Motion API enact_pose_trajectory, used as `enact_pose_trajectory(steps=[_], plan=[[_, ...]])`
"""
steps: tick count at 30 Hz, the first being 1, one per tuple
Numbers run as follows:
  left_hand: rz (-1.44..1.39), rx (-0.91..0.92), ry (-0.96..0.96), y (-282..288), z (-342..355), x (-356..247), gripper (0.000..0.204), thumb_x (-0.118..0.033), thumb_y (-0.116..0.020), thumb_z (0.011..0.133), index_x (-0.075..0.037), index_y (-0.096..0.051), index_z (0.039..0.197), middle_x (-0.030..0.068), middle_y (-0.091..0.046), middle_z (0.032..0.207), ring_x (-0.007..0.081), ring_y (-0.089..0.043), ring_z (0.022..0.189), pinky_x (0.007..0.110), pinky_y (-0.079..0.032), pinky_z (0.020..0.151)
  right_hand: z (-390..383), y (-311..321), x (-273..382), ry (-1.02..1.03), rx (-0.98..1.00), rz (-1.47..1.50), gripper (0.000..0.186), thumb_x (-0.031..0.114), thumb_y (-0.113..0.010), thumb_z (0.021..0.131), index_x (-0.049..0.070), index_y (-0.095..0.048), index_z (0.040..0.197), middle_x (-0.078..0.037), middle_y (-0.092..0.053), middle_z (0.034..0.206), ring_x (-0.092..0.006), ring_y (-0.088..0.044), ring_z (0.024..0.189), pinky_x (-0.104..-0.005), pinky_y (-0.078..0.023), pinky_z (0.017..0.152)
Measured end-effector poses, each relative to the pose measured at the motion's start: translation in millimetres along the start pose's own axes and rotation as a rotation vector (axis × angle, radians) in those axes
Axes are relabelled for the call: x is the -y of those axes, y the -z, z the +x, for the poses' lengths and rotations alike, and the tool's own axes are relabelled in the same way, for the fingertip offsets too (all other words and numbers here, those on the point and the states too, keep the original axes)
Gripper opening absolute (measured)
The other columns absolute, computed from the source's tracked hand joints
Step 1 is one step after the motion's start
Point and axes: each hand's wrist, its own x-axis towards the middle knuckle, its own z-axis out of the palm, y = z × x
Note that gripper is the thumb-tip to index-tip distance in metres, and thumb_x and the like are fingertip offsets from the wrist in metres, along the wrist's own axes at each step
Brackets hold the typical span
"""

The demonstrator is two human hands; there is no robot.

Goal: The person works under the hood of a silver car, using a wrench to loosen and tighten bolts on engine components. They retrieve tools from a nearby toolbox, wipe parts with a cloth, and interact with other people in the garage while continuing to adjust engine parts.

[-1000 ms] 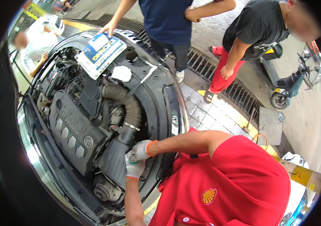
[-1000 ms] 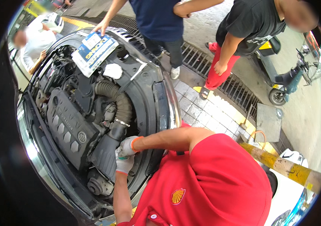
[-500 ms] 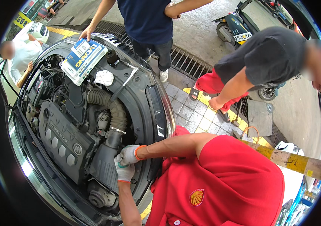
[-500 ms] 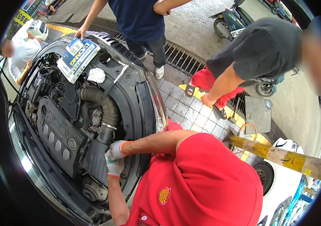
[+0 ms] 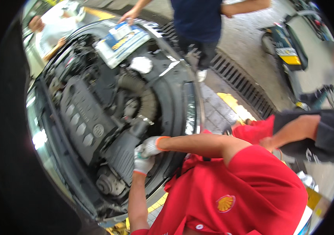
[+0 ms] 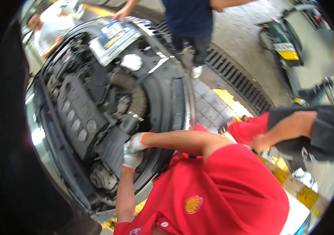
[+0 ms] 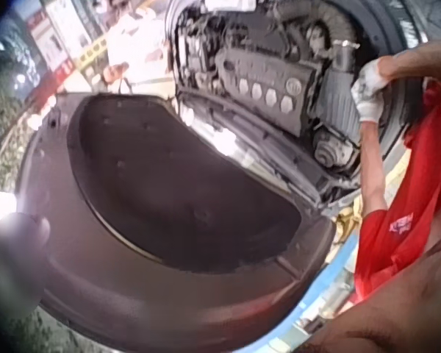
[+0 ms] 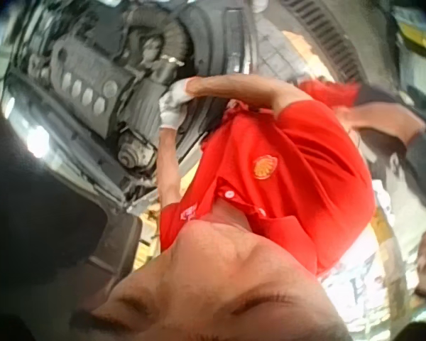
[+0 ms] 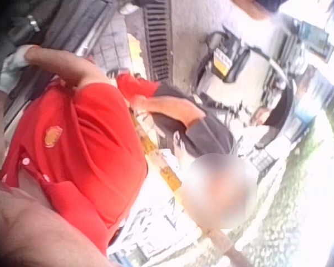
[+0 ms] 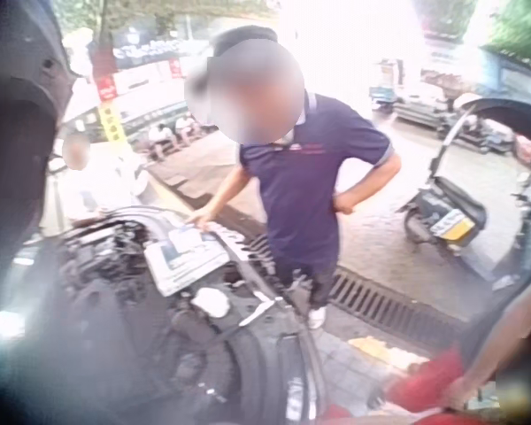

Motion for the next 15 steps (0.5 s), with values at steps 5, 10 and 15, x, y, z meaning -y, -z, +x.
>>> enact_pose_trajectory(steps=[5,10,15], plan=[[0.039,-0.118,0.073,8,15,-34,0.023,-0.015,-0.077,0.076,-0.015,-0.074,0.099,0.0048,-0.076,0.098,0.0276,-0.072,0.100,0.042,-0.055,0.091,-21,-19,-2,-0.012,-0.320,-0.052,0.057,0.060,-0.055,0.099,0.018,-0.074,0.133,-0.019,-0.076,0.124,-0.0397,-0.072,0.116,-0.0478,-0.054,0.104],[-0.331,-0.152,0.358,-36,-11,-11,0.019,-0.018,-0.077,0.077,-0.012,-0.072,0.095,0.0050,-0.074,0.088,0.0274,-0.073,0.089,0.039,-0.057,0.082,-12,-42,-4,-0.048,-0.403,-0.053,0.060,0.059,-0.050,0.103,0.013,-0.074,0.132,-0.021,-0.076,0.125,-0.0416,-0.070,0.120,-0.0467,-0.052,0.107],[-0.428,-0.267,0.472,-23,-7,-26,0.017,-0.012,-0.077,0.078,-0.009,-0.068,0.092,0.0064,-0.073,0.087,0.0259,-0.073,0.090,0.036,-0.057,0.080,-23,-27,12,-0.068,-0.269,0.026,0.061,0.057,-0.062,0.094,0.011,-0.074,0.132,-0.021,-0.076,0.126,-0.0402,-0.071,0.119,-0.0438,-0.054,0.105]])
